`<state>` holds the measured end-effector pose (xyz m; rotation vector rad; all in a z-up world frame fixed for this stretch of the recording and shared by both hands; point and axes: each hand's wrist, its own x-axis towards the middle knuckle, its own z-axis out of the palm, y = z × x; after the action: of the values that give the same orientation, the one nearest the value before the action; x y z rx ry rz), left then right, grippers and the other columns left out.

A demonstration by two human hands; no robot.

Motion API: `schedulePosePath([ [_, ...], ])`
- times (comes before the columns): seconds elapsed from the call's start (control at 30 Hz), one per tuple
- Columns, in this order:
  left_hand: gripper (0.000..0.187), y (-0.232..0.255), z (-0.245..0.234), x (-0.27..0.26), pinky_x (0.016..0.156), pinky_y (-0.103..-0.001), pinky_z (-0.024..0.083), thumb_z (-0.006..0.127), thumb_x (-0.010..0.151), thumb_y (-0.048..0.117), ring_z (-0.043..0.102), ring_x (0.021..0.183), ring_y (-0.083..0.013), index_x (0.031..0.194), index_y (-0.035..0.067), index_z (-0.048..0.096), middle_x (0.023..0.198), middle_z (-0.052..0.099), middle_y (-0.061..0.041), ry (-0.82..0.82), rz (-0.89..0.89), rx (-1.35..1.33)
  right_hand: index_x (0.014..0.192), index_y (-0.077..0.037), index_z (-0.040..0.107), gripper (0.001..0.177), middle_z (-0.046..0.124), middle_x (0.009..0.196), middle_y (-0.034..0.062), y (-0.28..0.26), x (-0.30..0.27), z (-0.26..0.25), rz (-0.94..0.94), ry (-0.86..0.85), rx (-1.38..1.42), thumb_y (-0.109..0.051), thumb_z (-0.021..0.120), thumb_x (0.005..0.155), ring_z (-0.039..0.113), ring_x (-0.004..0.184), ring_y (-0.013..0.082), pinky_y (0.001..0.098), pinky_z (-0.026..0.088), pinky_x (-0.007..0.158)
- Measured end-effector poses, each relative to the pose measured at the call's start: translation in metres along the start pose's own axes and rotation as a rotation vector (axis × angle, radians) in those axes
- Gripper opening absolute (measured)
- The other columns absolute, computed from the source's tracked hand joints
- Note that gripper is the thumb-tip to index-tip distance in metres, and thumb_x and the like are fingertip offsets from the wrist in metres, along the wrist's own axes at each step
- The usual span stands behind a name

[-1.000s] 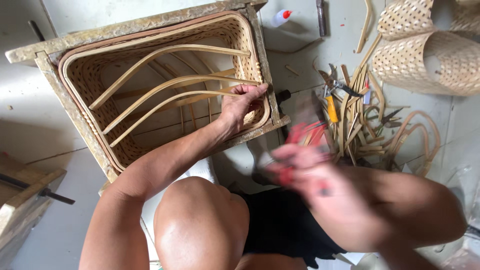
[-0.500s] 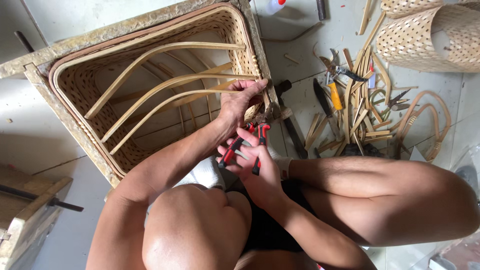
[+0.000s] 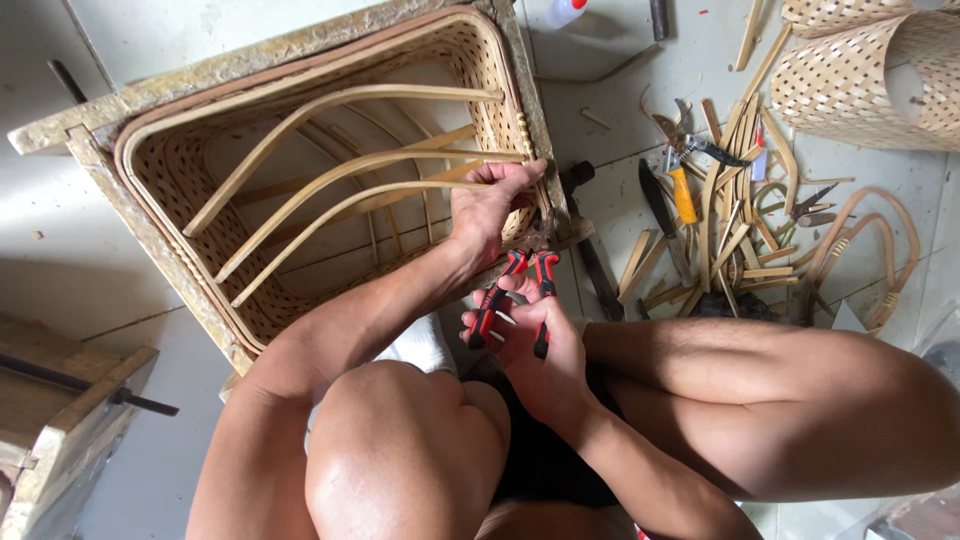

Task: The person weaves a rectangular basket by inserting thin bamboo strips into a wooden mold. They use a hammer and pliers to secure and trim the strips, working on the basket's rim and sides.

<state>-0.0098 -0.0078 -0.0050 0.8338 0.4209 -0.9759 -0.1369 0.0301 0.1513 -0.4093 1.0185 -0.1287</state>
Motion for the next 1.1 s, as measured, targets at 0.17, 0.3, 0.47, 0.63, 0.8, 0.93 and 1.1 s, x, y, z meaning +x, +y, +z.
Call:
schedulePosePath([
  [0.17, 0.022, 0.017, -0.002, -0.01, 0.064, -0.028, 0.057, 0.087, 0.081, 0.016, 0.064, 0.067, -0.0131, 0.086, 0.005, 0.068, 0.08, 0.07, -0.005, -0.053, -0.093, -0.009, 0.145, -0.006, 0.044, 0.054, 0.058, 0.137, 0.0197, -0.015, -0.008, 0.012, 0.096, 0.009, -0.23, -0.012, 0.046, 0.091, 0.062, 0.127, 0.034, 0.0471, 0.049, 0.107],
  [0.3, 0.023, 0.047, -0.014, -0.038, 0.077, -0.027, 0.06, 0.082, 0.085, 0.018, 0.071, 0.087, -0.0122, 0.102, 0.009, 0.07, 0.095, 0.075, -0.004, -0.185, -0.144, 0.161, 0.151, -0.006, 0.04, 0.058, 0.057, 0.142, 0.0185, -0.028, -0.016, 0.008, 0.11, -0.02, -0.302, -0.015, 0.046, 0.094, 0.061, 0.129, 0.0335, 0.0452, 0.049, 0.106],
  [0.47, 0.02, 0.124, -0.051, -0.086, 0.071, -0.033, 0.063, 0.069, 0.096, 0.02, 0.075, 0.085, -0.015, 0.113, 0.009, 0.074, 0.1, 0.078, -0.007, -0.368, 0.295, 1.055, 0.134, -0.002, 0.062, 0.042, 0.072, 0.119, 0.0142, -0.055, -0.026, -0.008, -0.005, -0.064, -0.767, -0.025, 0.052, 0.1, 0.071, 0.113, 0.0249, 0.0383, 0.053, 0.102],
  [0.63, 0.058, 0.21, -0.071, -0.019, 0.09, -0.041, 0.053, 0.077, 0.102, 0.047, 0.063, 0.102, -0.0256, 0.137, 0.004, 0.061, 0.113, 0.069, -0.014, 0.098, 1.438, 1.858, 0.117, -0.002, 0.075, 0.036, 0.073, 0.092, 0.0085, -0.073, -0.03, -0.024, -0.382, 0.138, -1.18, -0.032, 0.068, 0.097, 0.067, 0.082, 0.0149, 0.0286, 0.054, 0.073],
  [0.8, 0.105, 0.225, -0.087, 0.052, 0.085, -0.048, 0.049, 0.062, 0.081, 0.087, 0.061, 0.094, -0.0291, 0.133, -0.005, 0.054, 0.102, 0.066, -0.016, 0.154, 0.886, 2.168, 0.092, -0.002, 0.064, 0.03, 0.06, 0.071, 0.0071, -0.215, -0.081, -0.047, -0.477, 0.276, -1.81, -0.028, 0.076, 0.099, 0.054, 0.064, 0.0142, 0.0322, 0.044, 0.061],
  [0.93, 0.111, 0.21, -0.076, 0.083, 0.081, -0.049, 0.052, 0.049, 0.08, 0.094, 0.063, 0.088, -0.0301, 0.13, -0.005, 0.055, 0.096, 0.068, -0.017, 0.258, 0.971, 2.222, 0.097, -0.007, 0.073, 0.031, 0.061, 0.076, 0.0068, -0.318, -0.027, -0.059, -0.467, 0.294, -2.246, -0.038, 0.071, 0.096, 0.061, 0.06, 0.0216, 0.0389, 0.048, 0.057],
  [1.1, 0.102, 0.204, -0.076, 0.077, 0.077, -0.044, 0.051, 0.048, 0.083, 0.094, 0.06, 0.091, -0.0264, 0.12, 0.0, 0.059, 0.099, 0.065, -0.014, 0.216, 0.826, 2.169, 0.091, -0.002, 0.064, 0.05, 0.065, 0.076, 0.021, -0.261, 0.072, -0.149, -0.086, 0.427, -2.105, -0.049, 0.062, 0.106, 0.06, 0.063, 0.0294, 0.046, 0.047, 0.061],
])
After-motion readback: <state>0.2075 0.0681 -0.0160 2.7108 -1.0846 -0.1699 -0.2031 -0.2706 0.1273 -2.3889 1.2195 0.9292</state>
